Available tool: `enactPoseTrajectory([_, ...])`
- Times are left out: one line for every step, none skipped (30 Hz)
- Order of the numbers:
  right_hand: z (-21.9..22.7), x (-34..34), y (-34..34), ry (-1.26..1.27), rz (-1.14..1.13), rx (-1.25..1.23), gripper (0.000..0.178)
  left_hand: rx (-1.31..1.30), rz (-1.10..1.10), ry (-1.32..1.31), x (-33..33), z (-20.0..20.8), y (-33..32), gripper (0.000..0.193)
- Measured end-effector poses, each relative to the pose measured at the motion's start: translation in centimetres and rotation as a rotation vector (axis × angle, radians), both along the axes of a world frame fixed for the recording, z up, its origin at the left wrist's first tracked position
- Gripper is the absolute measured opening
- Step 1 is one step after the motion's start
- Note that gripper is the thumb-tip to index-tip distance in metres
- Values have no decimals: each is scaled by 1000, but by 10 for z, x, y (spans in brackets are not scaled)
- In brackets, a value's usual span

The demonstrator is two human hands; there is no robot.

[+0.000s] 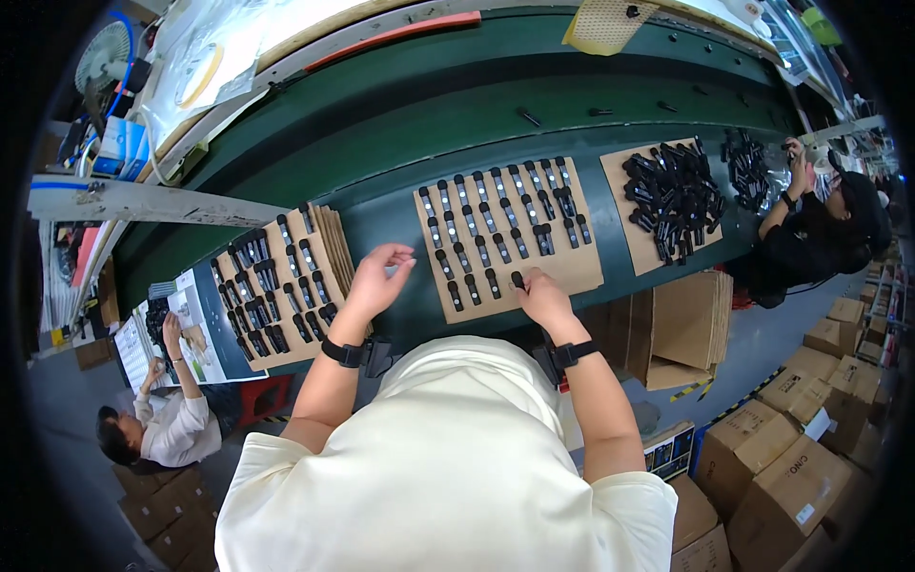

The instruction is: The person picks up a microphone, turns it over, and presses its buttons. They then place the microphone onto a cardboard sheet and repeat the process with other microphones.

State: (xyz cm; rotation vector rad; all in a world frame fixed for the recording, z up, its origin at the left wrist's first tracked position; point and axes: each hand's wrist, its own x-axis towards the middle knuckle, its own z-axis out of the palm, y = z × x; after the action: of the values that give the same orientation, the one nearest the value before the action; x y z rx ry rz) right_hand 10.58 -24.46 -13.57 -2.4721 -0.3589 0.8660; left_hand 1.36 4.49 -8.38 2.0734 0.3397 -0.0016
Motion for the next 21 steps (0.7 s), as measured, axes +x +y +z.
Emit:
enactPoseTrajectory([-11,-1,-2,-7,6,-22,28,2,11,17,-3,-4,5,20])
enactPoseTrajectory([-17,-2,-3,-13,16,-42,29,5,26,35,-5,-7,9,19])
enactPoseTrajectory([-22,-1,-2,-4,12,-45,29,2,21,44,-6,-10,13,19])
enactPoseTrajectory([-25,1,3,-5,17,-76,29,4,38,58,-6,-12,17,18])
enactPoseTrajectory([-28,3,8,-5,23,-108,29,5,55,71,-6,-15,19,17])
enactPoseTrajectory([-30,5,11,-6,28,-141,30,6,71,84,-5,-18,20,17])
enactPoseTrajectory([-34,6,13,0,24,-144,30,4,66,90,-3,-19,21,17])
enactPoseTrajectory([-38,6,15,-21,16,-143,29,6,62,81,0,-21,22,16])
enactPoseTrajectory([-42,7,16,-44,9,-143,29,8,58,72,3,-23,23,16])
enactPoseTrajectory([-44,7,15,-67,2,-144,28,8,55,62,7,-25,23,15])
enactPoseTrajectory([-45,8,12,-63,-2,-150,28,3,50,66,11,-27,23,15])
enactPoseTrajectory([-44,8,12,-58,-1,-143,28,-10,55,64,15,-29,23,15])
enactPoseTrajectory([-41,10,12,-54,0,-136,28,-23,60,60,18,-30,23,15])
enactPoseTrajectory([-39,12,13,-51,2,-130,28,-37,66,56,22,-31,22,15])
enactPoseTrajectory([-37,16,12,-50,5,-134,28,-41,68,57,24,-32,22,15])
enactPoseTrajectory([-36,21,10,-42,-11,-115,28,-41,80,62,26,-32,22,15])
enactPoseTrajectory([-33,29,8,-38,-29,-96,27,-41,91,63,30,-33,22,15])
enactPoseTrajectory([-31,37,7,-35,-44,-76,27,-41,104,62,34,-33,23,15])
enactPoseTrajectory([-21,49,12,-39,-37,-76,27,-41,111,58,37,-35,24,15])
enactPoseTrajectory([-11,65,17,-61,-36,-55,26,-44,137,32,39,-37,25,14])
enactPoseTrajectory([0,82,24,-83,-32,-32,25,-44,165,5,40,-39,27,14])
